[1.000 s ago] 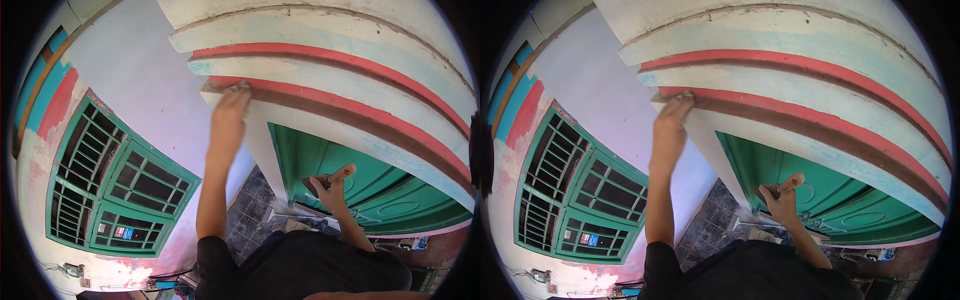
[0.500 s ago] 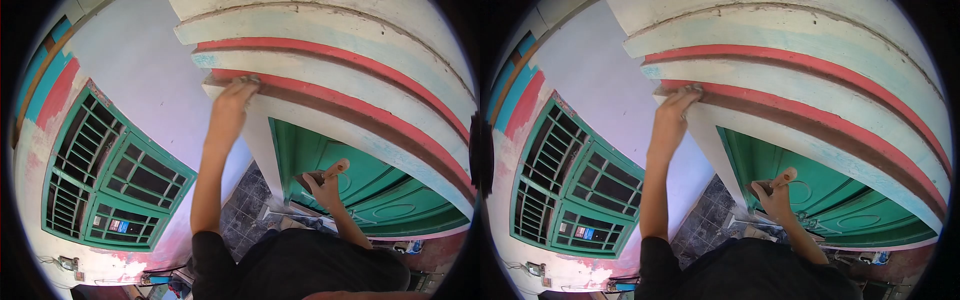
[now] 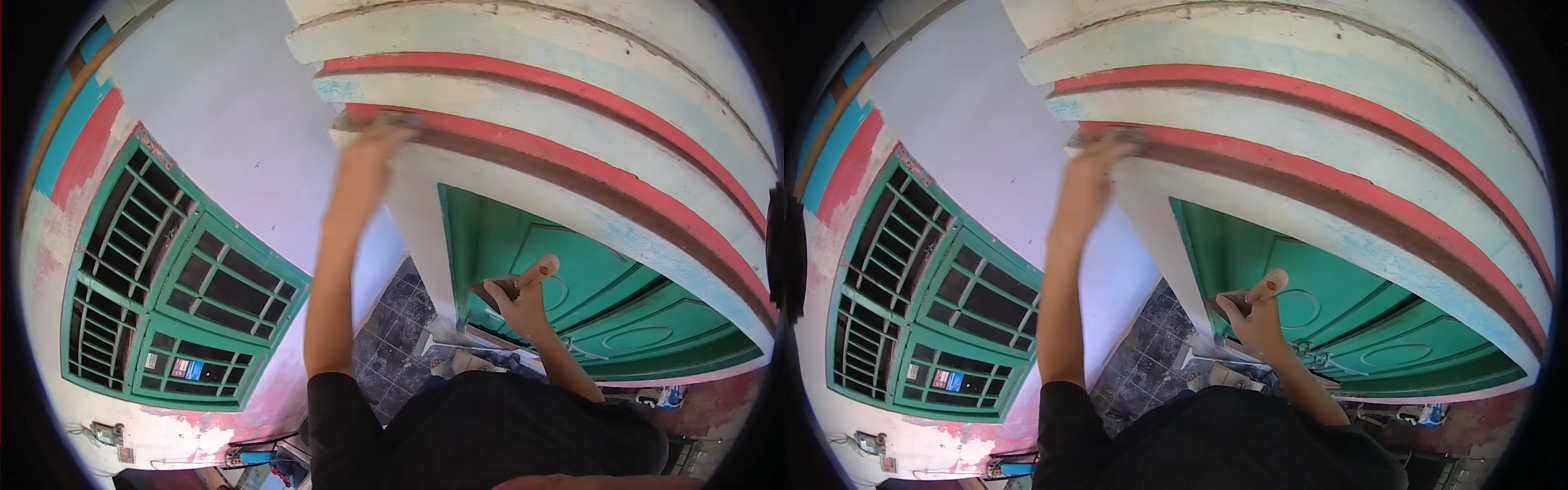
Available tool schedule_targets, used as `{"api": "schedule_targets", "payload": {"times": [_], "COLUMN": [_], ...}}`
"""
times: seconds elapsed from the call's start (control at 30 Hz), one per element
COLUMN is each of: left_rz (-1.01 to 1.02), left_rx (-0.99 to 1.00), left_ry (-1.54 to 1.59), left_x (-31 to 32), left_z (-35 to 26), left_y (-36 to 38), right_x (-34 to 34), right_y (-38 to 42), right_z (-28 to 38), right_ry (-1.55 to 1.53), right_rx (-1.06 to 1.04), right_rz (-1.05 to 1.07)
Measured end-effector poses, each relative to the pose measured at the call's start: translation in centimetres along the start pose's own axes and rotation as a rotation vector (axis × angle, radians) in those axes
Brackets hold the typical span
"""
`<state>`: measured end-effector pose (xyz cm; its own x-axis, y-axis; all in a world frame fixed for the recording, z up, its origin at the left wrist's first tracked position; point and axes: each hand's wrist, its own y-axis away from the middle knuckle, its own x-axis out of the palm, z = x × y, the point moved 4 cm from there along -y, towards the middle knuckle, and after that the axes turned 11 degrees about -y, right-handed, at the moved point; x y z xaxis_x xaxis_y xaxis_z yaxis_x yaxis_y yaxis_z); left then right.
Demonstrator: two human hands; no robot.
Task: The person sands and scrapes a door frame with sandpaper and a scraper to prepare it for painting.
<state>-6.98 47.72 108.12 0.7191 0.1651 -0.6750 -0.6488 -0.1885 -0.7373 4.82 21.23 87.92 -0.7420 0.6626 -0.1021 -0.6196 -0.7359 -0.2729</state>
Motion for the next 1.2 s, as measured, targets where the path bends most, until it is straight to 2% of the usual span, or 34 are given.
{"api": "schedule_targets", "payload": {"times": [0.03,0.07,0.13,0.17,0.3,0.33,0.4,0.43,0.5,0.53,0.57,0.6,0.67,0.7,0.77,0.83,0.87,0.93,0.97,1.03,1.07,1.1,1.2], "left_rz": [-0.019,-0.023,-0.086,-0.066,-0.262,-0.266,-0.122,-0.109,-0.162,-0.146,-0.071,-0.069,-0.142,-0.074,-0.095,-0.217,-0.214,-0.122,-0.124,-0.055,-0.196,-0.146,-0.073], "left_rx": [-0.051,-0.034,-0.154,-0.05,0.222,0.219,0.155,0.172,0.068,-0.064,-0.187,-0.177,-0.04,-0.059,-0.024,0.091,0.083,0.122,0.125,-0.04,0.018,-0.07,-0.021], "left_ry": [-0.021,-0.008,-0.068,-0.088,-0.057,-0.063,0.106,0.068,-0.074,-0.112,-0.203,-0.193,-0.404,-0.341,-0.285,-0.327,-0.335,-0.149,-0.017,-0.045,-0.075,-0.122,-0.071], "left_x": [-0.5,-0.6,-0.9,0.0,3.1,2.7,2.3,2.0,2.0,1.8,-0.1,0.5,1.7,1.8,2.3,4.4,4.5,4.0,2.4,1.7,2.1,0.6,0.0], "left_z": [2.4,3.0,3.5,2.6,-10.0,-10.9,-11.6,-10.7,-5.5,-2.1,-1.4,-1.7,-3.0,-5.2,-9.9,-14.3,-14.8,-15.7,-13.6,-6.6,-1.9,0.8,0.9], "left_y": [-0.1,-0.4,-0.5,-0.4,-0.5,-0.6,-0.9,-1.0,-0.1,0.3,-0.6,-1.0,-1.3,-1.9,-2.0,-2.0,-1.6,-1.9,-1.6,-1.0,-0.1,-0.2,-1.0], "right_x": [-0.6,-1.3,-2.5,-2.7,-1.6,-0.9,0.6,1.1,1.3,1.1,0.8,0.3,0.0,0.0,0.6,2.4,3.3,5.0,5.6,5.2,4.8,4.2,2.7], "right_y": [0.2,0.4,1.2,1.3,0.6,0.2,-0.1,-0.2,0.2,0.6,0.8,1.2,1.6,1.6,0.9,0.1,-0.1,-0.7,-0.5,-0.3,-0.2,-0.1,0.7], "right_z": [-0.2,-0.5,-1.3,-1.3,-1.3,-1.3,-0.9,-0.7,0.1,0.1,-0.3,-1.0,-1.4,-1.3,-1.0,-0.7,-0.6,-1.0,-2.4,-1.2,-0.8,-1.1,-2.3], "right_ry": [0.021,0.026,0.044,0.048,0.108,0.105,0.081,0.058,0.032,0.0,-0.001,0.034,0.073,0.113,0.151,0.11,0.108,0.124,-0.054,-0.022,0.011,0.01,0.022], "right_rx": [-0.008,-0.012,0.021,0.024,-0.027,-0.021,-0.028,-0.034,-0.004,0.03,0.028,0.015,0.01,0.031,0.042,0.044,0.044,0.111,0.039,0.011,-0.011,-0.015,0.052], "right_rz": [-0.02,-0.041,-0.09,-0.095,-0.078,-0.049,-0.012,0.021,0.021,0.018,0.001,-0.016,-0.033,-0.013,0.014,0.069,0.08,0.221,0.173,0.172,0.167,0.147,0.089]}}
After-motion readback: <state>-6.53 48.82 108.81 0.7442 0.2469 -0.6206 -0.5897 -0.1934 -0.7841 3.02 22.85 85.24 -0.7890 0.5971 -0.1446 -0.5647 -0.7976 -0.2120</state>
